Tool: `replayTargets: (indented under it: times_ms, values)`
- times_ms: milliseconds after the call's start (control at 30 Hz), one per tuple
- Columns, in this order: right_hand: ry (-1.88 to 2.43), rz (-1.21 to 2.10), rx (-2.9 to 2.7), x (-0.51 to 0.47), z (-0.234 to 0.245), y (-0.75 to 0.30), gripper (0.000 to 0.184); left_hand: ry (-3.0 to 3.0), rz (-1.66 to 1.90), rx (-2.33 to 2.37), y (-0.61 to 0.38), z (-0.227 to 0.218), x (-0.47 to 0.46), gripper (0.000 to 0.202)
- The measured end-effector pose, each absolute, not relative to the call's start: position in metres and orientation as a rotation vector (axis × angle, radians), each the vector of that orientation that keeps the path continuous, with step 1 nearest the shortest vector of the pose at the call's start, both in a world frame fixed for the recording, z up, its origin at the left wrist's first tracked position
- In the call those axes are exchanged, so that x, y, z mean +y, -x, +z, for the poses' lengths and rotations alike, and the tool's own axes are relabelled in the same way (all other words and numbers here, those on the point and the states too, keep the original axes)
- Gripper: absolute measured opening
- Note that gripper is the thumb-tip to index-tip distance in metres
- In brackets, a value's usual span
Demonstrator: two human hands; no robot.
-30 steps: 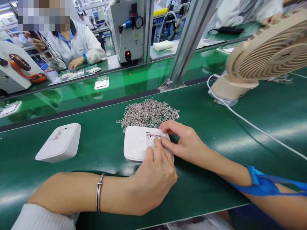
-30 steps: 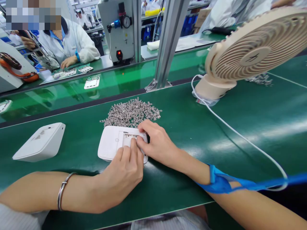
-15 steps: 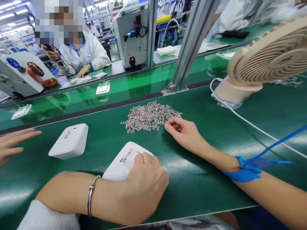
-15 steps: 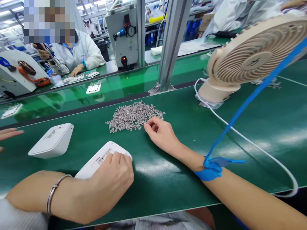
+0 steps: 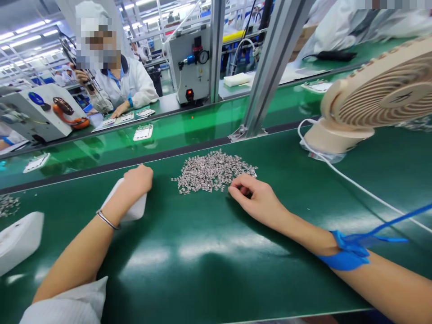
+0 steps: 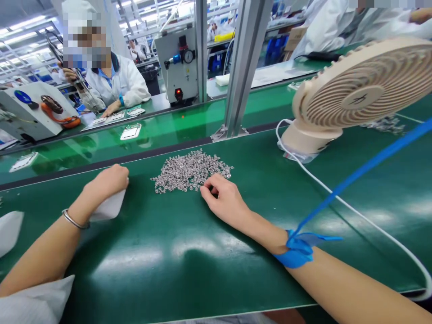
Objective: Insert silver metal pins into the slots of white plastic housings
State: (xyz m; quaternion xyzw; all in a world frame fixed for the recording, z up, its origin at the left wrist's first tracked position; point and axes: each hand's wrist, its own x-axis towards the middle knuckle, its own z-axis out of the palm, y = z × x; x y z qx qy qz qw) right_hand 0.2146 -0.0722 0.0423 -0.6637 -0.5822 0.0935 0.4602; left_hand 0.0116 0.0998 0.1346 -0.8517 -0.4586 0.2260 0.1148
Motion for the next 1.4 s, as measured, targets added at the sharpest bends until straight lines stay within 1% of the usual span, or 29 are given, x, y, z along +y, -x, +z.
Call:
replayTargets:
  times_ms: [100, 167, 300, 400, 500, 667, 900, 1000, 1100, 1167, 1300, 1400]
  values:
    - [1.618, 0.203, -1.431, -0.072, 0.042, -0.215, 0.017, 2.358, 0.645, -1.525, 0.002, 0.138, 0.130, 0.035]
    - [1.611, 0.199, -1.430, -0.072, 0.041, -0.215, 0.016, 2.319, 0.600, -1.549, 0.006, 0.142, 0.137, 0.036]
    - [1.611, 0.220, -1.449, -0.071, 0.041, -0.216, 0.016, 2.560, 0.541, -1.331, -0.006, 0.141, 0.121, 0.032]
    - [1.618, 0.215, -1.466, -0.071, 0.041, -0.216, 0.017, 2.860, 0.539, -1.044, -0.023, 0.130, 0.100, 0.026]
    - [1.619, 0.206, -1.485, -0.071, 0.042, -0.216, 0.018, 2.952, 0.475, -0.894, -0.034, 0.117, 0.085, 0.022]
    - [1.615, 0.206, -1.490, -0.070, 0.042, -0.217, 0.017, 2.964, 0.442, -0.865, -0.037, 0.110, 0.083, 0.021]
    - [1.626, 0.234, -1.490, -0.069, 0.040, -0.217, 0.018, 2.993, 0.399, -0.963, -0.029, 0.113, 0.097, 0.021]
    - [1.613, 0.211, -1.504, -0.069, 0.041, -0.215, 0.018, 3.050, 0.457, -0.989, -0.022, 0.122, 0.096, 0.019]
    - [1.595, 0.164, -1.548, -0.071, 0.040, -0.214, 0.019, 3.229, 0.649, -0.854, -0.022, 0.127, 0.089, 0.014]
    - [1.584, 0.144, -1.570, -0.072, 0.039, -0.214, 0.019, 3.345, 0.694, -0.771, -0.025, 0.124, 0.084, 0.015]
    - [1.557, 0.104, -1.597, -0.072, 0.037, -0.215, 0.018, 3.475, 0.427, -0.852, -0.031, 0.115, 0.082, 0.025]
    - [1.513, 0.002, -1.644, -0.072, 0.038, -0.211, 0.016, 3.624, 0.291, -0.900, -0.034, 0.114, 0.077, 0.020]
